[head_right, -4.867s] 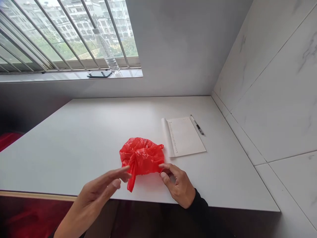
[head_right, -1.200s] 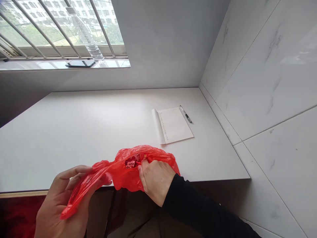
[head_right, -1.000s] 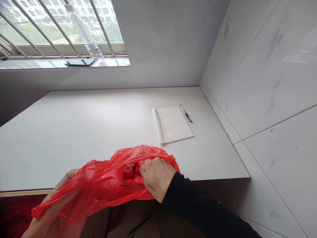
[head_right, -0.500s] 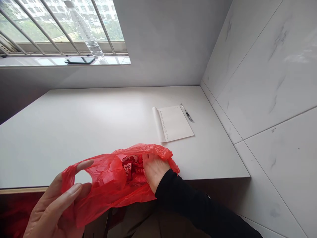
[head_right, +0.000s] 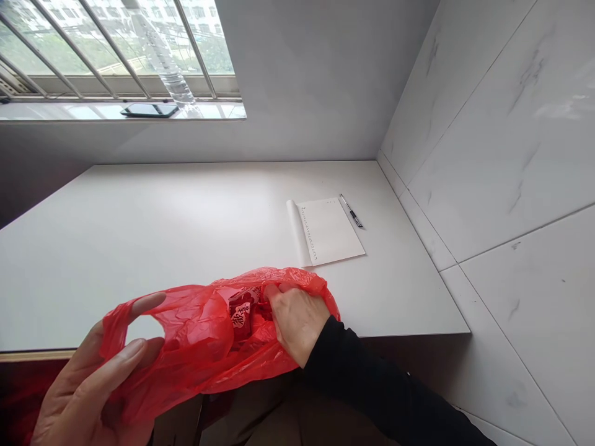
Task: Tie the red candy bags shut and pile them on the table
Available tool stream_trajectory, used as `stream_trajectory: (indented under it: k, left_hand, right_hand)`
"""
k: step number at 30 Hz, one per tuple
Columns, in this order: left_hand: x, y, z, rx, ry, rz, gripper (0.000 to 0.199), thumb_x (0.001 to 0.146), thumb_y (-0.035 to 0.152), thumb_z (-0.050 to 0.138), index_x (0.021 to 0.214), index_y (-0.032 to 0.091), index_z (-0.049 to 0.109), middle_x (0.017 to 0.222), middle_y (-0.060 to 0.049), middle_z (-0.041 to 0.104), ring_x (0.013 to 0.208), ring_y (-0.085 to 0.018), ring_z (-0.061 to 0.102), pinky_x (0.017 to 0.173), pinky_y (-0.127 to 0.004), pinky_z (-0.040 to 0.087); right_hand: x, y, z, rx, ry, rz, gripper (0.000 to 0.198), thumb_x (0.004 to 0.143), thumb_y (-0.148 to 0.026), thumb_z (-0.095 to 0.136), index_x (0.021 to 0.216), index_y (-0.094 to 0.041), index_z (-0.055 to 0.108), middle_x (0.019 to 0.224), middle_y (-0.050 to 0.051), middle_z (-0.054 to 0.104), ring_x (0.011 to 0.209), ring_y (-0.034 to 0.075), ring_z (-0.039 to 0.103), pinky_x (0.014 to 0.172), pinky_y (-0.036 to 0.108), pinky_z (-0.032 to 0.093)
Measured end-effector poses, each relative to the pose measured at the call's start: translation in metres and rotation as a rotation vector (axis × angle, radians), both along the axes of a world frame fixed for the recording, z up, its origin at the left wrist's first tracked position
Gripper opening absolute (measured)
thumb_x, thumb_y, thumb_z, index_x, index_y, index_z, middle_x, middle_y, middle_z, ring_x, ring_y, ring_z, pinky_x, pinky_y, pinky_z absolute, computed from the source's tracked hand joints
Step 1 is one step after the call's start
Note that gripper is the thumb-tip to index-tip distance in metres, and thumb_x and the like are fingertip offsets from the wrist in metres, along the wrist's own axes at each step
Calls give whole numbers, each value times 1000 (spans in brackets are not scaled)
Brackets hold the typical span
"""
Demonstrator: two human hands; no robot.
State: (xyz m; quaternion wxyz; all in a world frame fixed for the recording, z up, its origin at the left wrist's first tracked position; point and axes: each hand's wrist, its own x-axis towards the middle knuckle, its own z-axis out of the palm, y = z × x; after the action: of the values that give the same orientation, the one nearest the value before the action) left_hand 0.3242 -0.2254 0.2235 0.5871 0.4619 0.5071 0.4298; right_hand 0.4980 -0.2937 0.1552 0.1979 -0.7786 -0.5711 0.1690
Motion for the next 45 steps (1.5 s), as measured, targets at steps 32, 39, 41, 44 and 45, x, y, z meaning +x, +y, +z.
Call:
stream_trajectory:
  k: [32, 39, 41, 44, 45]
  left_hand:
    - [6, -13, 10, -33, 29, -30, 58, 63, 34, 85, 119, 31, 71, 58, 3, 61, 55, -15, 61, 58, -23, 59]
    - [3, -7, 1, -8, -50, -105, 59, 66, 33, 86, 123, 29, 71, 102, -5, 77, 73, -20, 73, 65, -25, 62]
    - [2, -7, -1, 10, -60, -97, 60, 65, 33, 87, 123, 29, 71, 111, -6, 76, 74, -21, 74, 63, -24, 62]
    - [2, -6, -1, 20, -62, -104, 58, 68, 32, 85, 123, 29, 70, 117, -7, 75, 77, -21, 74, 65, -24, 62]
    - [2, -7, 0, 24, -64, -113, 56, 69, 32, 85, 122, 29, 70, 119, -7, 74, 78, -21, 74, 66, -25, 63]
  right_hand:
    - [-22, 14, -1, -210, -69, 76, 30, 95, -16, 44, 120, -13, 61, 86, 11, 70, 79, 28, 71, 62, 34, 51]
    - [-18, 34, -13, -141, -56, 111, 64, 93, -17, 47, 154, -22, 31, 84, 8, 70, 77, 26, 70, 65, 33, 51]
    - [-16, 37, -15, -156, -47, 84, 63, 93, -18, 46, 154, -20, 31, 86, 9, 70, 78, 27, 70, 66, 34, 51]
    - [-13, 34, -12, -179, -31, 15, 55, 95, -19, 43, 149, -15, 39, 89, 12, 70, 79, 29, 70, 63, 35, 52]
    - [-13, 32, -11, -184, -29, 5, 52, 95, -19, 43, 146, -14, 42, 89, 13, 70, 79, 29, 70, 63, 35, 52]
